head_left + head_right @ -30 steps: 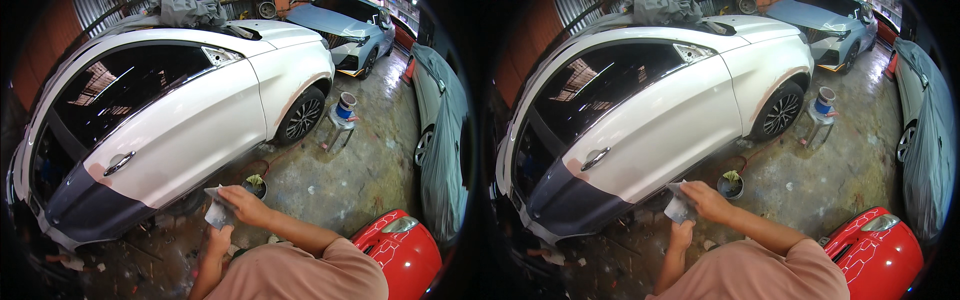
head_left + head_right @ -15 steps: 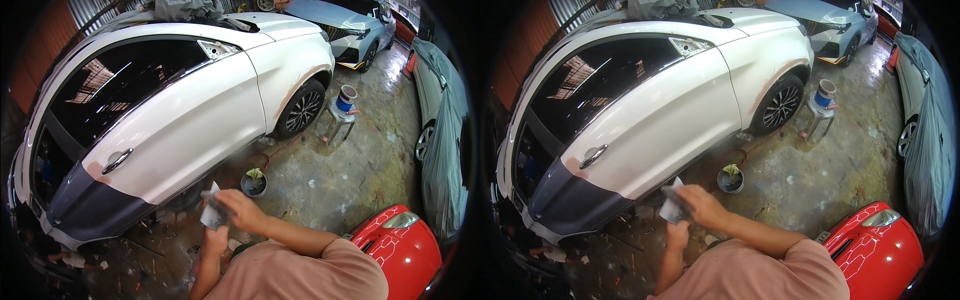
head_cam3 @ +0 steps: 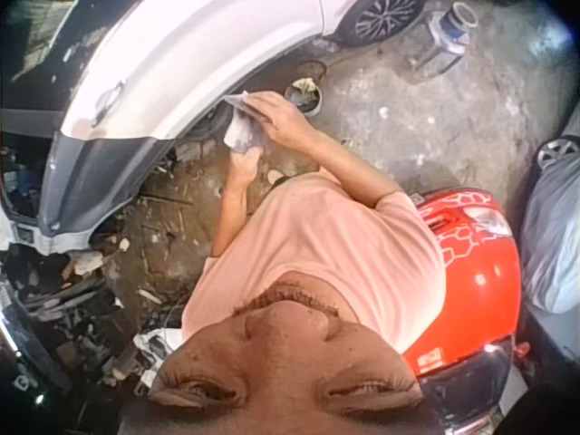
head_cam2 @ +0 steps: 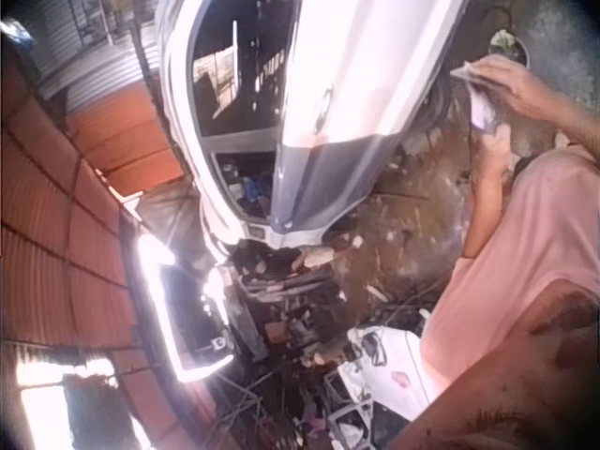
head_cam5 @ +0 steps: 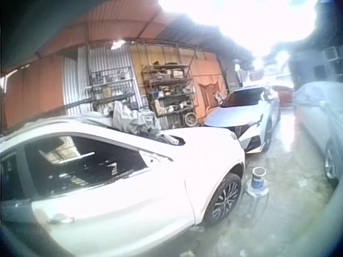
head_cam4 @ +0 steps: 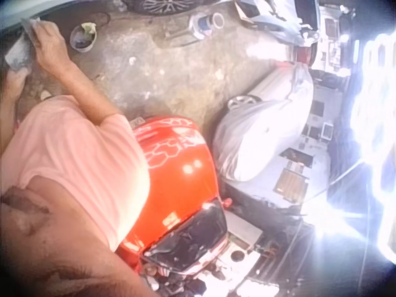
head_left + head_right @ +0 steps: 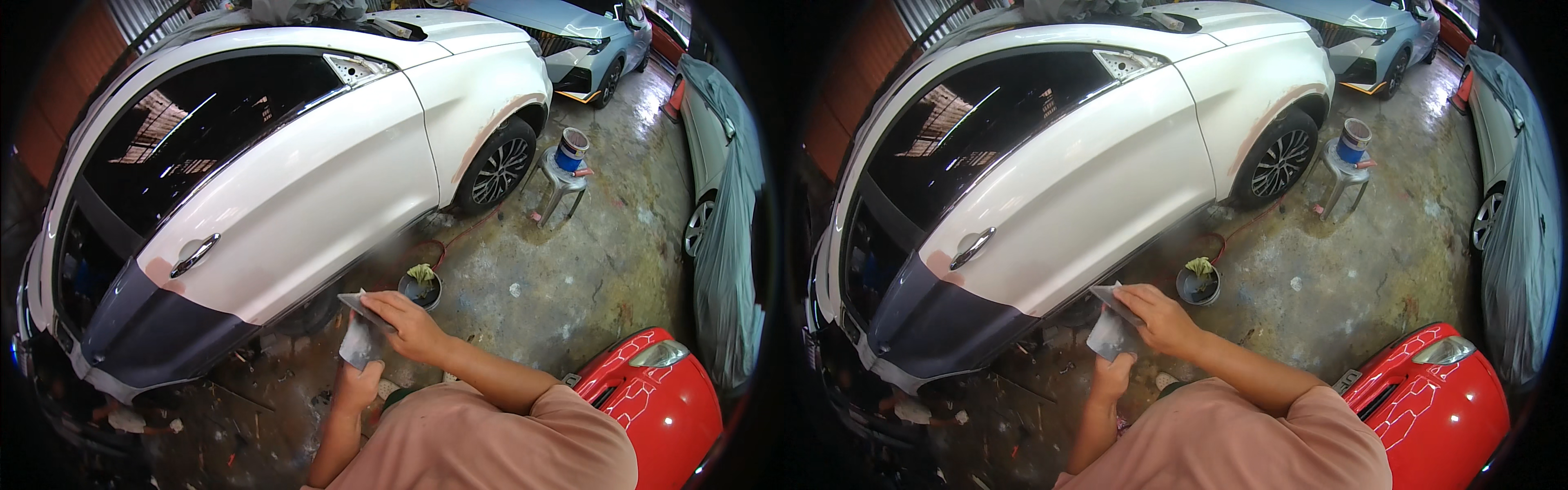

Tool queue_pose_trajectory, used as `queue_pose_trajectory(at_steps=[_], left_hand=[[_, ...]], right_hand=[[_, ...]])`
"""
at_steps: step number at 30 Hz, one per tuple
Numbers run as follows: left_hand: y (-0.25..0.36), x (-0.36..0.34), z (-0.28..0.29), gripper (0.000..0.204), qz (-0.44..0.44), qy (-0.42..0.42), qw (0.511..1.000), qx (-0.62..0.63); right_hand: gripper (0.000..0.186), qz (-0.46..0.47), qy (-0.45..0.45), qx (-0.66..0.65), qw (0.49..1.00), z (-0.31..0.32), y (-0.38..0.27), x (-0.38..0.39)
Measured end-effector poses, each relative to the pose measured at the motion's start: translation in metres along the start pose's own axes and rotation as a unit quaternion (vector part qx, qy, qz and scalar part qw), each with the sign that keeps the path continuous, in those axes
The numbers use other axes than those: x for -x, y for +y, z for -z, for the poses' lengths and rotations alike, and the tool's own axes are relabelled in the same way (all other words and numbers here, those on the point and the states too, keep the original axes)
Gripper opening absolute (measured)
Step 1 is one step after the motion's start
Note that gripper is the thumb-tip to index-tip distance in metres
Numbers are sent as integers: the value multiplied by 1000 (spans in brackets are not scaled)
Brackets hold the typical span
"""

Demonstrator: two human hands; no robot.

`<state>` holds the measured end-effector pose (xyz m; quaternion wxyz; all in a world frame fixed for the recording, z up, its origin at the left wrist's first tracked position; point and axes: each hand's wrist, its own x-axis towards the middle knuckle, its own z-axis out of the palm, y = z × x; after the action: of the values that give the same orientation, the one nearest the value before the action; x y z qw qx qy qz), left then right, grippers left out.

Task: The person sands the surface of a white car door using a sanding block, focusing on the area around the door handle and the transition between the white paint and a gray primer section. The person repeatedly rubs the sanding block over the surface to smooth it.

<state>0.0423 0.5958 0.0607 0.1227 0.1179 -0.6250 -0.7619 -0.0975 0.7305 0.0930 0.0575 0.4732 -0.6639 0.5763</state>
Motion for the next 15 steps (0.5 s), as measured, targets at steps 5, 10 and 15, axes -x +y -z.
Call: queue_pose_trajectory(at_steps=[5, 10, 15], left_hand=[[6, 3, 19, 83, 28, -21, 999, 0], [21, 1, 8, 88, -62, -19, 976, -206], [27, 4, 9, 88, -39, -9, 982, -183]], right_hand=[[58, 136, -80, -34, 987, -9, -55, 17], [61, 12, 8, 27, 1000, -13, -1, 3], [60, 85, -34, -8, 996, -27, -25, 17]])
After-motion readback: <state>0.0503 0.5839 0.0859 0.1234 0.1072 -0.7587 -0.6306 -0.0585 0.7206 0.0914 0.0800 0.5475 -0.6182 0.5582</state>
